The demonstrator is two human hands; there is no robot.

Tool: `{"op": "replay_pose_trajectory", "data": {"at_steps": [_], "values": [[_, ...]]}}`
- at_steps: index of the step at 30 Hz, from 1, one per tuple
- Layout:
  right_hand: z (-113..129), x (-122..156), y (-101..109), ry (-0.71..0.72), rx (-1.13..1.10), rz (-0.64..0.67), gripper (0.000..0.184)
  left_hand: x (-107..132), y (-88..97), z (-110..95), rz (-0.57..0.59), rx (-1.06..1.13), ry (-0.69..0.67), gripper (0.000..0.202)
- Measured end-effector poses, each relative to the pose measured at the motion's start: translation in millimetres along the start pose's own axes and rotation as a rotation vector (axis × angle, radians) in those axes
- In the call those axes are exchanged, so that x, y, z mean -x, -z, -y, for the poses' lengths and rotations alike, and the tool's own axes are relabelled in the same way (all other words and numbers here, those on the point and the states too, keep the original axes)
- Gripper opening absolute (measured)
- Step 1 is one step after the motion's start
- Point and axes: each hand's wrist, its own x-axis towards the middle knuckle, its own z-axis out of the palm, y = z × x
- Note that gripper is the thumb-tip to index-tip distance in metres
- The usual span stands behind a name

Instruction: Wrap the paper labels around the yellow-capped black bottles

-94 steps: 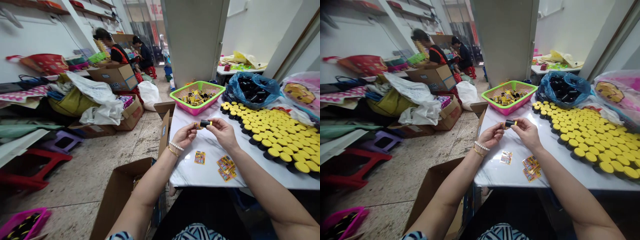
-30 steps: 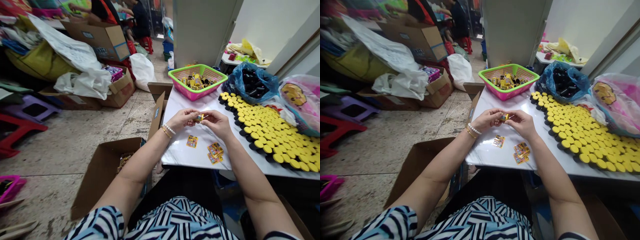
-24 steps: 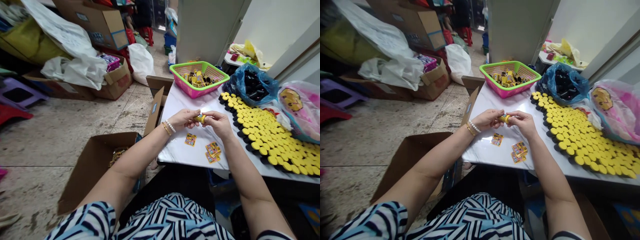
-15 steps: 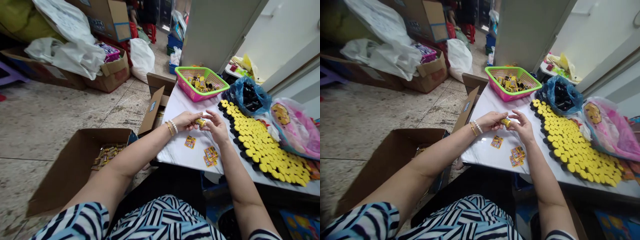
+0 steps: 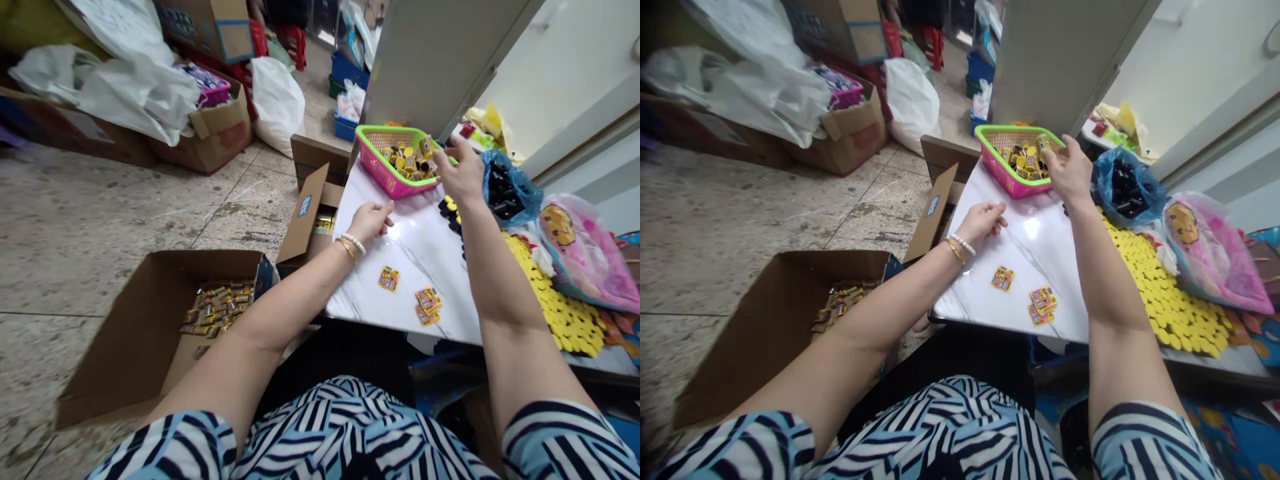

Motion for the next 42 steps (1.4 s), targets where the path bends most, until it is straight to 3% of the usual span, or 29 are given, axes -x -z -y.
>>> {"op": "replay_pose_trajectory", "data": {"at_steps": [2, 5, 7, 9, 11, 14, 17, 21, 22, 26, 28, 32, 36, 39, 42], "values": [[19.2, 30.9, -10.3, -0.024, 0.214, -0.082, 0.032, -2.2, 2.3, -2.9, -0.095, 0.060, -0.035, 0.032], [47.2, 106.9, -30.0, -0.048, 0.132, 0.348, 0.021, -4.5, 4.3, -5.5, -0.147, 0.101, -0.056, 0.029], [53.9, 153.1, -38.9, -0.067, 0.145, 0.578, 0.034, -4.2, 2.8, -4.7, -0.123, 0.083, -0.060, 0.030], [51.2, 183.4, -44.6, -0.042, 0.177, 0.608, 0.039, -2.2, -0.6, -2.5, -0.086, 0.044, -0.073, 0.030], [44.8, 196.6, -47.5, -0.031, 0.168, 0.551, 0.027, 0.1, -4.2, -0.5, -0.056, 0.004, -0.100, 0.029], [38.1, 196.3, -47.1, -0.052, 0.128, 0.495, 0.007, 0.9, -7.7, 0.4, -0.002, -0.038, -0.141, 0.030], [39.6, 193.8, -42.9, -0.072, 0.120, 0.468, 0.002, 0.8, -9.1, 0.3, 0.037, -0.079, -0.138, 0.035], [46.0, 204.5, -35.7, -0.156, 0.148, 0.393, 0.041, 1.3, -9.2, 2.0, 0.067, -0.134, -0.140, 0.040], [47.4, 208.2, -34.7, -0.165, 0.164, 0.374, 0.043, 0.9, -9.0, 2.7, 0.065, -0.143, -0.143, 0.041], [51.6, 216.8, -36.7, -0.147, 0.139, 0.361, 0.016, -0.9, -8.2, 7.4, 0.077, -0.172, -0.158, 0.040], [49.5, 214.2, -38.5, -0.142, 0.120, 0.390, 0.012, -1.4, -7.9, 10.2, 0.095, -0.189, -0.164, 0.039], [33.4, 185.3, -29.5, -0.102, 0.125, 0.398, 0.011, 0.0, -7.6, 13.0, 0.138, -0.204, -0.136, 0.045], [14.8, 139.5, -10.1, -0.079, 0.126, 0.175, 0.011, 8.2, -7.9, 10.4, 0.224, -0.150, -0.023, 0.061], [-1.1, 123.8, -7.7, -0.051, 0.095, 0.084, 0.013, 7.2, -8.9, 8.5, 0.327, -0.150, 0.026, 0.065], [-12.3, 129.9, -14.3, -0.047, 0.032, 0.013, 0.013, 2.3, -10.9, 7.3, 0.213, -0.120, 0.055, 0.064]]}}
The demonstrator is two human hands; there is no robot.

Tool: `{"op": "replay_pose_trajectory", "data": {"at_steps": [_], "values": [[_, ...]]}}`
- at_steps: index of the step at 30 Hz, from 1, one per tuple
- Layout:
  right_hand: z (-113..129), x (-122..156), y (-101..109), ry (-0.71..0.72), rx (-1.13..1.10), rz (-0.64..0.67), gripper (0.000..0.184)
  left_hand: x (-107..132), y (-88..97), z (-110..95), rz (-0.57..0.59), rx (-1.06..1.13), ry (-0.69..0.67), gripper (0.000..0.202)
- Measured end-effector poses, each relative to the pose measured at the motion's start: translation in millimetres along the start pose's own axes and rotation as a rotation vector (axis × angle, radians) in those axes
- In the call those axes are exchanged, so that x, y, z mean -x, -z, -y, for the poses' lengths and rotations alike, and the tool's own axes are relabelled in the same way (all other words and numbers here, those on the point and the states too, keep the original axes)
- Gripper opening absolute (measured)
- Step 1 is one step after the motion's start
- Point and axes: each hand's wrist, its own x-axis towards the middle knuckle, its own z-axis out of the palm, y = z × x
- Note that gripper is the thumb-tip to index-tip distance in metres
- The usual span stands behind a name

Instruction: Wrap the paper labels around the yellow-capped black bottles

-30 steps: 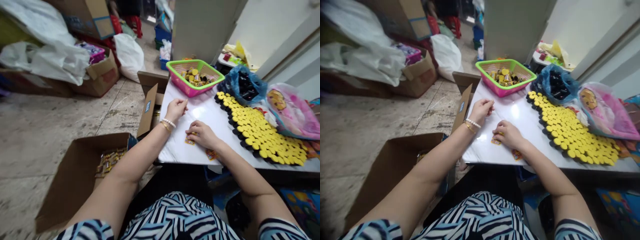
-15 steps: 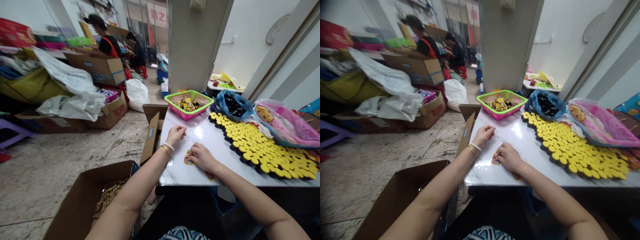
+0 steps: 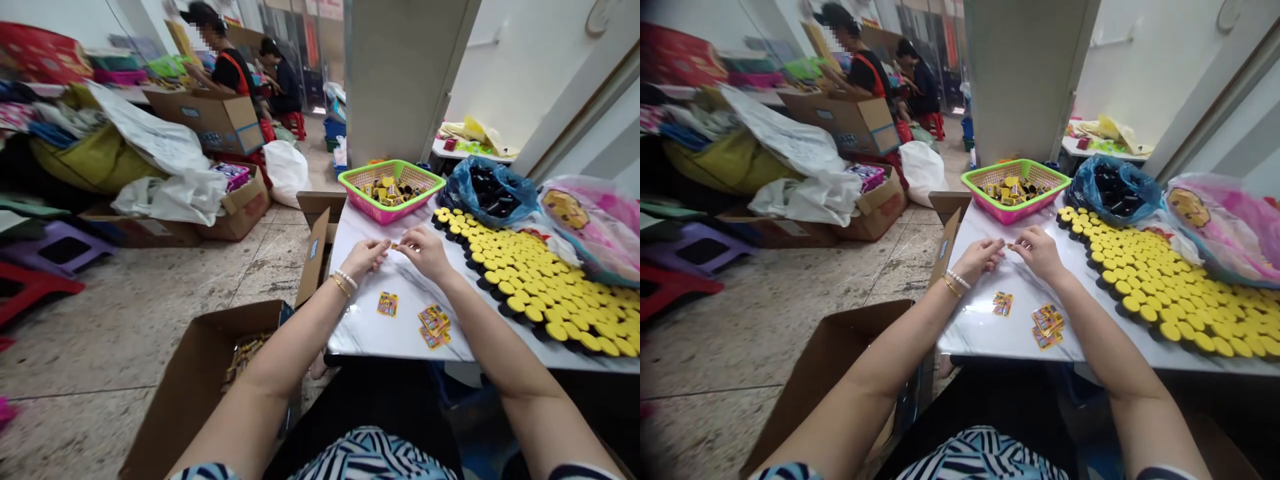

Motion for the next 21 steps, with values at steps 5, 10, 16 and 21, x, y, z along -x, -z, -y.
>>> {"op": "replay_pose_trajectory", "data": {"at_steps": [5, 10, 16, 21], "values": [[-4.4, 16.2, -8.8, 0.064, 0.014, -0.025, 0.012, -0.5, -3.1, -2.4, -0.006, 0.092, 0.085, 0.064], [3.2, 15.3, -9.7, 0.082, -0.007, -0.009, 0.025, 0.4, -1.9, -2.5, 0.070, 0.117, 0.042, 0.048], [-7.6, 13.9, -17.1, -0.561, -0.509, 0.023, 0.054, -2.0, -9.0, 3.7, -0.054, -0.036, -0.195, 0.043], [-9.3, 16.2, -28.8, -0.595, -0.678, 0.013, 0.047, -3.6, -15.1, 12.7, -0.151, -0.189, -0.270, 0.056]]}}
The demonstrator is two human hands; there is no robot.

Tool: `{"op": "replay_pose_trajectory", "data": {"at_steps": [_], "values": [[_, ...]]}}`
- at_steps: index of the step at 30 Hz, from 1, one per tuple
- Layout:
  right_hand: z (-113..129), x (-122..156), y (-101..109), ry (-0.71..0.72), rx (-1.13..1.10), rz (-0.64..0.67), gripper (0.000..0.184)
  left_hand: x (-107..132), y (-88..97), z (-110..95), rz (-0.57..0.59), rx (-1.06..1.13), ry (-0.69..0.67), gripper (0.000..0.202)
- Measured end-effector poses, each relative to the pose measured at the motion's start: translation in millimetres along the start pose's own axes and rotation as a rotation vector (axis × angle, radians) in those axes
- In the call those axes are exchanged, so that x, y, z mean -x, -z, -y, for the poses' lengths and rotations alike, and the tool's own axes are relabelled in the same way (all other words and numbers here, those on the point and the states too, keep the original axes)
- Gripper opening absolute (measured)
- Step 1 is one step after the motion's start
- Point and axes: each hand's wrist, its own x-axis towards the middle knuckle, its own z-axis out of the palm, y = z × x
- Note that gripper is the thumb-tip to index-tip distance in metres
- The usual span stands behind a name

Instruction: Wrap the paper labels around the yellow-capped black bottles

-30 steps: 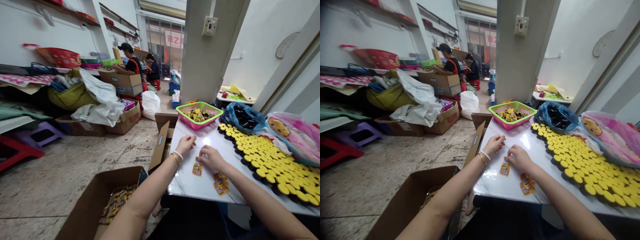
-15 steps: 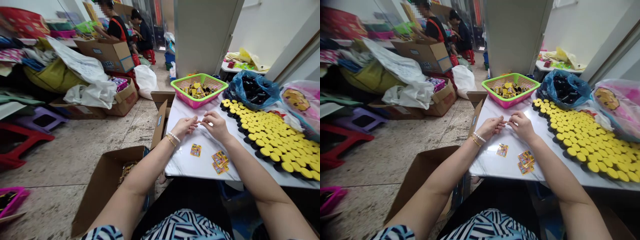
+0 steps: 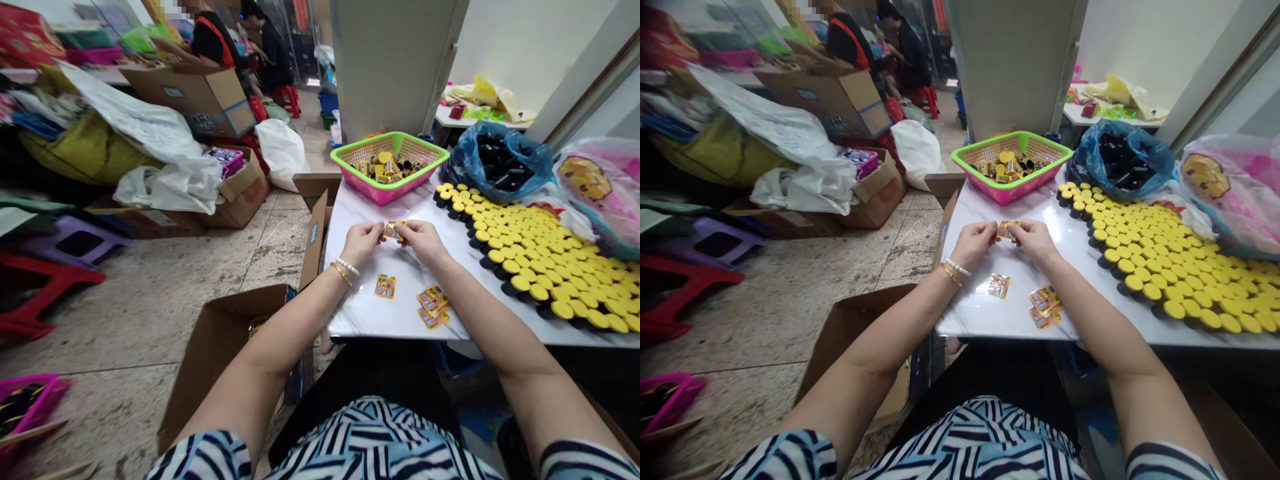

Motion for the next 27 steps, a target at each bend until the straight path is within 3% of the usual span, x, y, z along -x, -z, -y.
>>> {"op": "replay_pose_trajectory", "data": {"at_steps": [3, 5, 16, 22, 27], "values": [[-1.9, 0.5, 1.7, -0.006, -0.007, -0.028, 0.045, 0.2, 1.1, -0.6, -0.131, 0.009, -0.057, 0.060], [-2.6, 0.4, 4.4, -0.011, -0.015, -0.036, 0.044, 1.8, 2.2, -3.8, -0.152, -0.003, -0.102, 0.061], [-2.3, 3.6, -2.0, 0.026, 0.144, -0.038, 0.056, 8.0, -0.4, -18.8, -0.074, 0.108, -0.036, 0.064], [0.7, 5.0, -2.6, 0.062, 0.173, -0.041, 0.057, 4.4, 2.2, -16.9, -0.142, 0.190, 0.050, 0.057], [-1.8, 5.0, -3.5, 0.134, 0.216, -0.001, 0.052, 7.8, 2.9, -17.9, -0.032, 0.138, 0.022, 0.057]]}}
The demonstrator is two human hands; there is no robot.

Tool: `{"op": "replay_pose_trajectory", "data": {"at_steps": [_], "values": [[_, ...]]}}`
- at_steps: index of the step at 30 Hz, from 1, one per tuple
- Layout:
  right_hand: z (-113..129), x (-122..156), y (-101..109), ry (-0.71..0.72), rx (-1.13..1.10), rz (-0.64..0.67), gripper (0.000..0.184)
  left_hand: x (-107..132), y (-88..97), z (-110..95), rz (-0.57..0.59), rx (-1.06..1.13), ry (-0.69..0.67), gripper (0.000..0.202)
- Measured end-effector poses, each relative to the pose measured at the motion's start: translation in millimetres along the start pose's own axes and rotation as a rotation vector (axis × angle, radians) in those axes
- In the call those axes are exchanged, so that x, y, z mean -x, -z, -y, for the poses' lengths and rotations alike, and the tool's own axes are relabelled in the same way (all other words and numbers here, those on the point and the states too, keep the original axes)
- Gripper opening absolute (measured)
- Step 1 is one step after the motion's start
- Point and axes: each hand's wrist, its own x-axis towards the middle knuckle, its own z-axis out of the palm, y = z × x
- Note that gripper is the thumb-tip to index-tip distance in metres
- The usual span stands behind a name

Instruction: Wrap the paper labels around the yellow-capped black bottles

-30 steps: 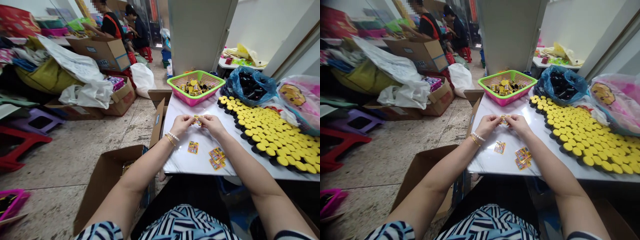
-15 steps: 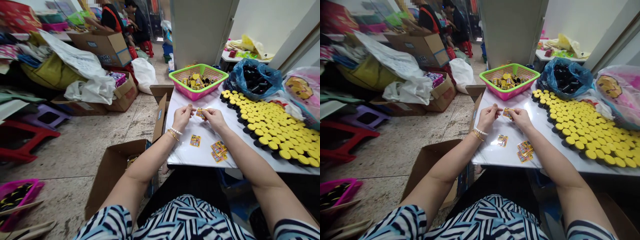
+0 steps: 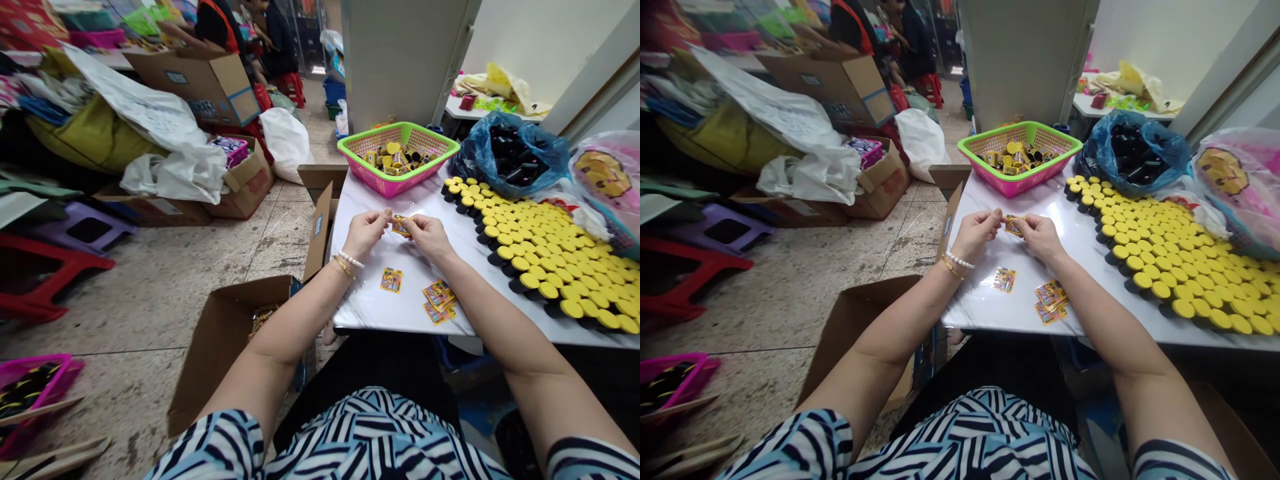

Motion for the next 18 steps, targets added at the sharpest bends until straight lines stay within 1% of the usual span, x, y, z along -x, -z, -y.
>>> {"op": "replay_pose_trajectory", "data": {"at_steps": [3, 5, 7, 8, 9, 11, 13, 14, 16, 18], "values": [[-3.4, -0.7, -0.4, 0.054, 0.081, -0.035, 0.046, 1.5, 0.0, -0.6, 0.027, -0.044, -0.016, 0.053], [-4.0, -1.7, 1.0, 0.068, 0.081, -0.050, 0.043, 0.2, -0.7, 0.1, -0.028, -0.040, -0.013, 0.050], [-2.8, -2.7, 3.4, 0.063, 0.031, -0.042, 0.040, -2.6, -2.0, 2.0, -0.110, 0.006, 0.006, 0.048], [-1.7, -2.9, 4.6, 0.059, 0.005, -0.038, 0.039, -3.9, -2.6, 3.3, -0.128, 0.035, 0.022, 0.048], [-0.6, -2.8, 5.6, 0.056, -0.015, -0.032, 0.038, -4.9, -3.0, 4.6, -0.119, 0.060, 0.038, 0.049], [0.8, -1.7, 6.3, 0.052, -0.029, -0.016, 0.038, -5.4, -3.1, 6.9, -0.044, 0.072, 0.056, 0.052], [0.2, -0.3, 5.7, 0.058, -0.005, -0.005, 0.038, -4.6, -2.3, 8.0, 0.020, 0.041, 0.047, 0.055], [-0.8, 0.2, 5.2, 0.064, 0.019, -0.005, 0.038, -4.1, -1.8, 8.0, 0.034, 0.014, 0.040, 0.056], [-3.6, 0.4, 4.5, 0.070, 0.076, -0.021, 0.039, -3.4, -1.0, 7.2, 0.023, -0.032, 0.024, 0.057], [-6.0, 0.0, 4.9, 0.066, 0.118, -0.040, 0.042, -3.3, -1.0, 5.5, -0.053, -0.035, -0.015, 0.054]]}}
